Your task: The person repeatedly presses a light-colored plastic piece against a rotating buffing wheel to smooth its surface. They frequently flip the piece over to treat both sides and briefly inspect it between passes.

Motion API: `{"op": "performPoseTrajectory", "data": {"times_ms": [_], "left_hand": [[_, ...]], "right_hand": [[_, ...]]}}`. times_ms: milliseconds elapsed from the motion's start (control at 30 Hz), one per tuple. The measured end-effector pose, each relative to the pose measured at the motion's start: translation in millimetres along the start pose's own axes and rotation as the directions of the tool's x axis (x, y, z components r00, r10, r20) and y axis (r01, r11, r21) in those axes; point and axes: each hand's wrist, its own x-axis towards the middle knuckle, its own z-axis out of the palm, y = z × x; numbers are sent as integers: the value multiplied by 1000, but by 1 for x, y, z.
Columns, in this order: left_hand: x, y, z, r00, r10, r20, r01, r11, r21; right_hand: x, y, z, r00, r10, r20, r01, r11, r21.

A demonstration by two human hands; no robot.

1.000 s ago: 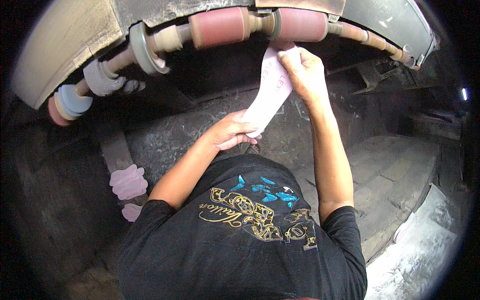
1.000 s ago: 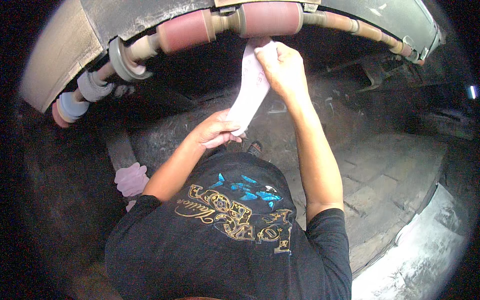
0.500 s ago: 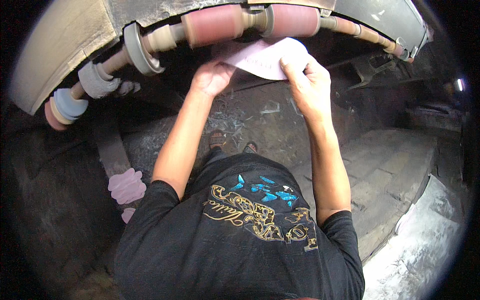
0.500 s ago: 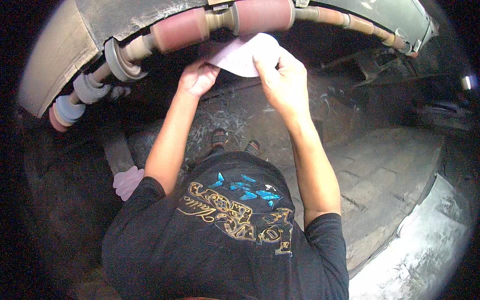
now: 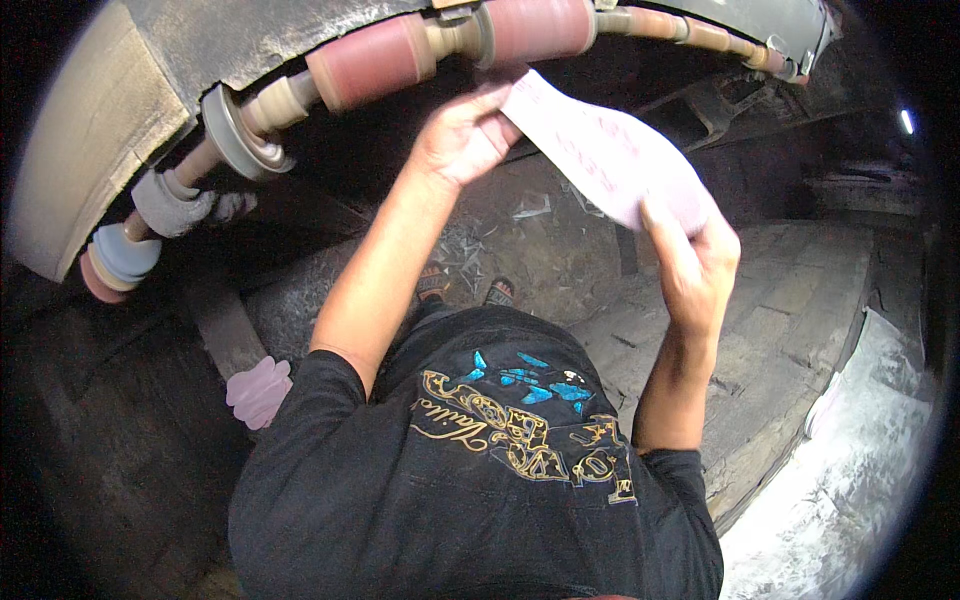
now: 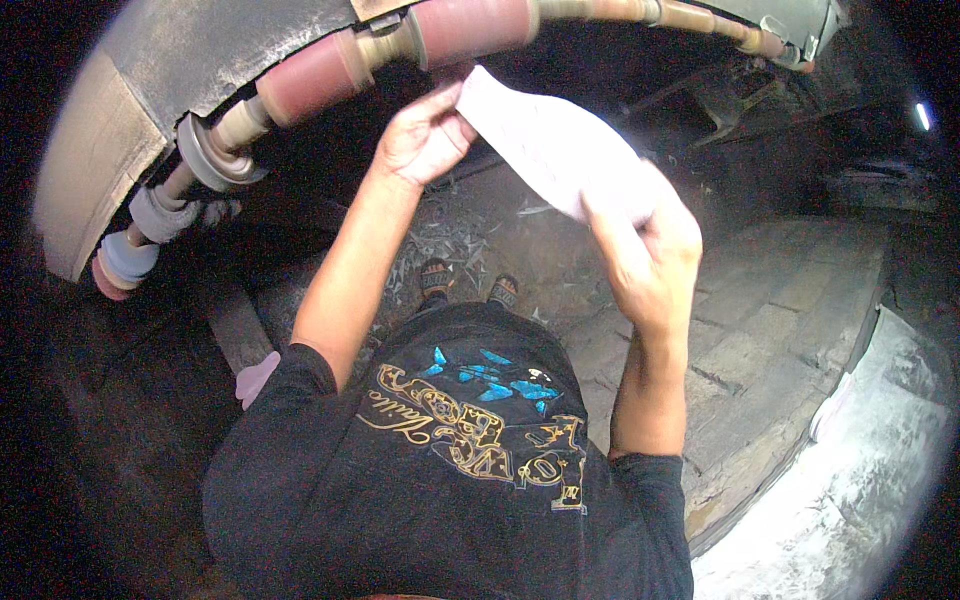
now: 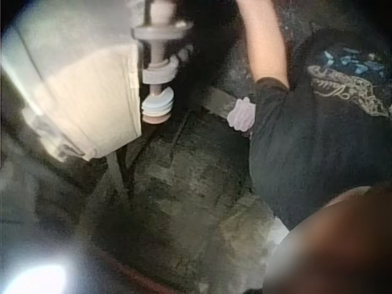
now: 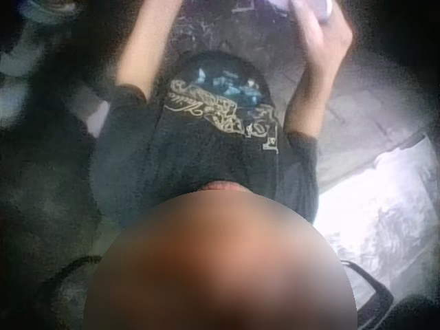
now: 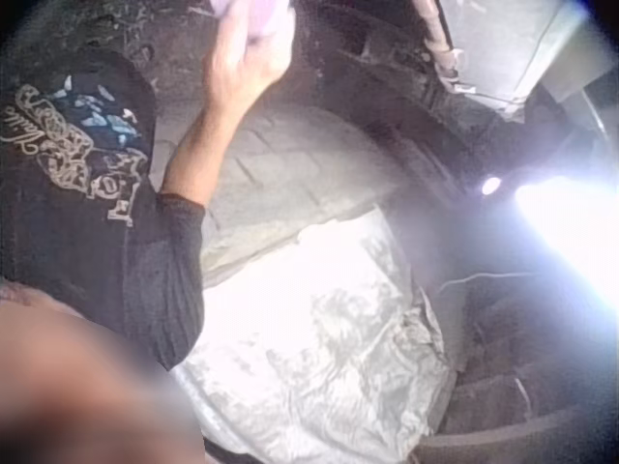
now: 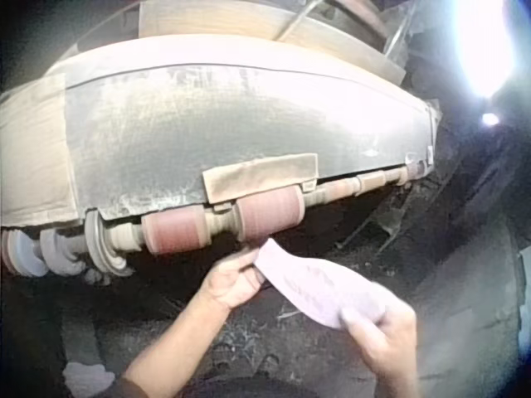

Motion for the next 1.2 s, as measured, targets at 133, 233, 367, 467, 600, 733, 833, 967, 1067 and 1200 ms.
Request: {"op": "performPoseTrajectory", "data": {"times_ms": [133, 233, 367, 467, 600, 733, 833, 967, 1067, 1200], "left_hand": [[-17, -16, 31, 996, 39, 85, -46, 995, 85], [-26, -24, 44, 998, 1, 63, -12, 983, 183], [-38, -34, 43, 991, 91, -101, -47, 928, 370], [-50, -36, 32, 979, 119, -167, -73, 963, 259], [-88, -38, 11, 977, -26, -211, 80, 965, 249], [-141, -51, -4, 903, -384, -194, 415, 895, 162], [-159, -49, -21, 913, -314, -259, 353, 928, 119], [-165, -22, -52, 925, -138, -355, 203, 967, 153], [-148, 5, -74, 933, 13, -361, 52, 984, 172], [-93, 39, -79, 908, 153, -391, -102, 984, 149]], "right_hand": [[-51, 16, -10, 962, 215, 166, -230, 970, 78], [-59, 35, 17, 875, 298, 382, -292, 954, -75], [-8, 52, 62, 950, 231, 208, -260, 958, 121], [40, 55, 93, 963, 156, 221, -202, 958, 206], [79, 53, 129, 960, 102, 261, -144, 979, 146], [96, 50, 144, 983, 99, 155, -111, 991, 75], [92, 48, 139, 986, 46, 159, -61, 994, 90], [79, 45, 129, 990, -5, 144, -25, 979, 204], [74, 42, 124, 989, -18, 147, -11, 982, 191], [76, 35, 119, 985, 2, 170, -32, 984, 174]]}}
